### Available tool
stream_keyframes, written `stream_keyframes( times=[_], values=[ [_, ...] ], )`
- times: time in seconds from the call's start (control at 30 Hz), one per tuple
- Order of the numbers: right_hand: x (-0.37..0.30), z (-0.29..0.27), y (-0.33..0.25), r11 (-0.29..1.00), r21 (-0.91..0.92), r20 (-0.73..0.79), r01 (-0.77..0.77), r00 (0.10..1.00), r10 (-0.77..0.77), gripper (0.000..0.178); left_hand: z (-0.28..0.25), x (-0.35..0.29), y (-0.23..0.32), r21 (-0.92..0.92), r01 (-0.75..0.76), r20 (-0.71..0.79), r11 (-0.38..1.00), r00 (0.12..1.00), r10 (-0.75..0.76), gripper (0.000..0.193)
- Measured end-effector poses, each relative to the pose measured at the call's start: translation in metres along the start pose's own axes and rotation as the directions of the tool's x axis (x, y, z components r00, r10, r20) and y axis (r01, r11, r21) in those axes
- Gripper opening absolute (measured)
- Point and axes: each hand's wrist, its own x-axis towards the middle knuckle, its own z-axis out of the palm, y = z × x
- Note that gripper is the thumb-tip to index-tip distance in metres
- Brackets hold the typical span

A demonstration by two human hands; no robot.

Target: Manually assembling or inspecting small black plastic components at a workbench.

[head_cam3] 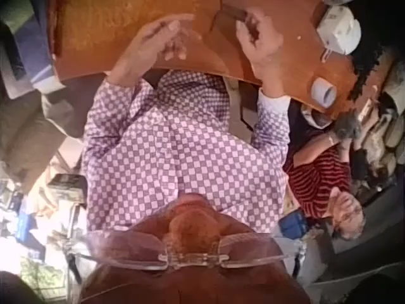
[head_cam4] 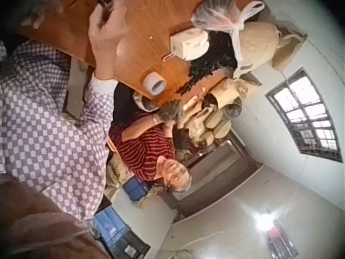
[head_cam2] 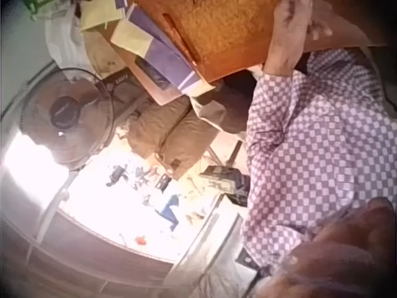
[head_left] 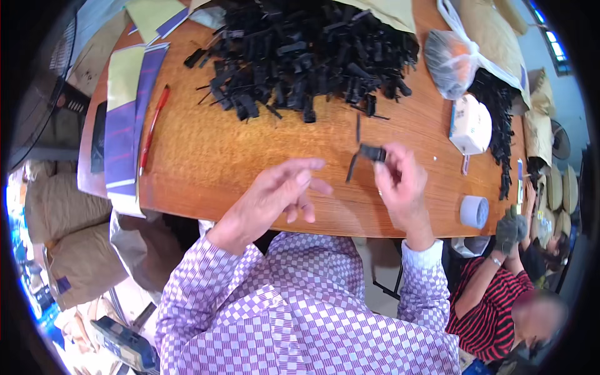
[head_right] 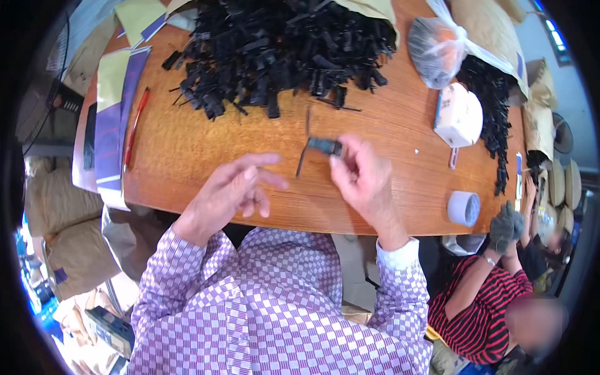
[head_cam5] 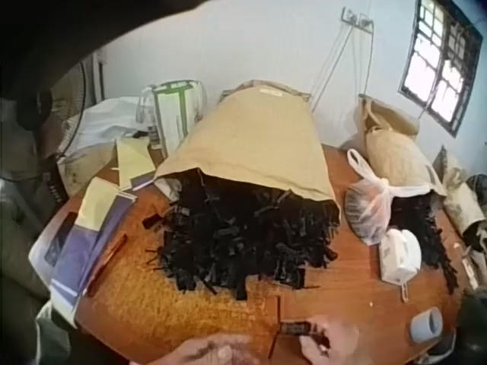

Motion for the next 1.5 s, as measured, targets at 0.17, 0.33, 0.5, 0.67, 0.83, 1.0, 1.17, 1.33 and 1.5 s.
stream_keyframes(
  times=[0.17,0.33,0.5,0.67,0.83,1.0,1.17,1.33,1.5],
  values=[
    [-0.01,0.019,-0.017,0.849,-0.018,0.176,0.528,0.838,-0.517,0.044,-0.015,0.005,-0.009,-0.368,0.272,0.252,0.889,0.95,-0.187,0.06],
    [-0.022,0.026,-0.013,0.787,0.011,0.214,0.617,0.767,-0.605,0.043,-0.006,-0.006,-0.025,-0.519,0.377,0.282,0.767,0.923,-0.263,0.052],
    [-0.026,0.028,-0.014,0.799,0.053,0.236,0.599,0.77,-0.593,0.043,-0.002,-0.008,-0.03,-0.573,0.412,0.313,0.708,0.909,-0.275,0.038],
    [-0.038,0.042,-0.026,0.94,0.332,0.291,0.079,0.939,-0.181,0.035,0.011,-0.009,-0.025,-0.402,0.247,0.086,0.882,0.969,-0.232,0.023],
    [-0.049,0.054,-0.039,0.81,0.532,0.332,-0.247,0.941,0.068,0.041,0.026,-0.01,-0.024,-0.14,-0.01,-0.167,0.99,0.986,-0.014,0.031],
    [-0.044,0.063,-0.05,0.588,0.668,0.44,-0.456,0.879,0.183,0.041,0.026,-0.01,-0.028,0.097,-0.121,-0.21,0.988,0.968,0.139,0.036],
    [-0.046,0.073,-0.053,0.598,0.674,0.409,-0.434,0.893,0.188,0.039,0.027,-0.009,-0.035,0.215,-0.155,-0.279,0.964,0.936,0.213,0.035],
    [-0.045,0.079,-0.052,0.652,0.628,0.394,-0.424,0.896,0.204,0.033,0.029,-0.014,-0.032,0.592,-0.221,-0.294,0.775,0.836,0.464,0.031],
    [-0.036,0.089,-0.043,0.78,0.593,0.267,-0.198,0.963,0.041,0.032,0.027,-0.01,-0.032,0.715,-0.196,-0.283,0.671,0.796,0.534,0.032]
  ],
)
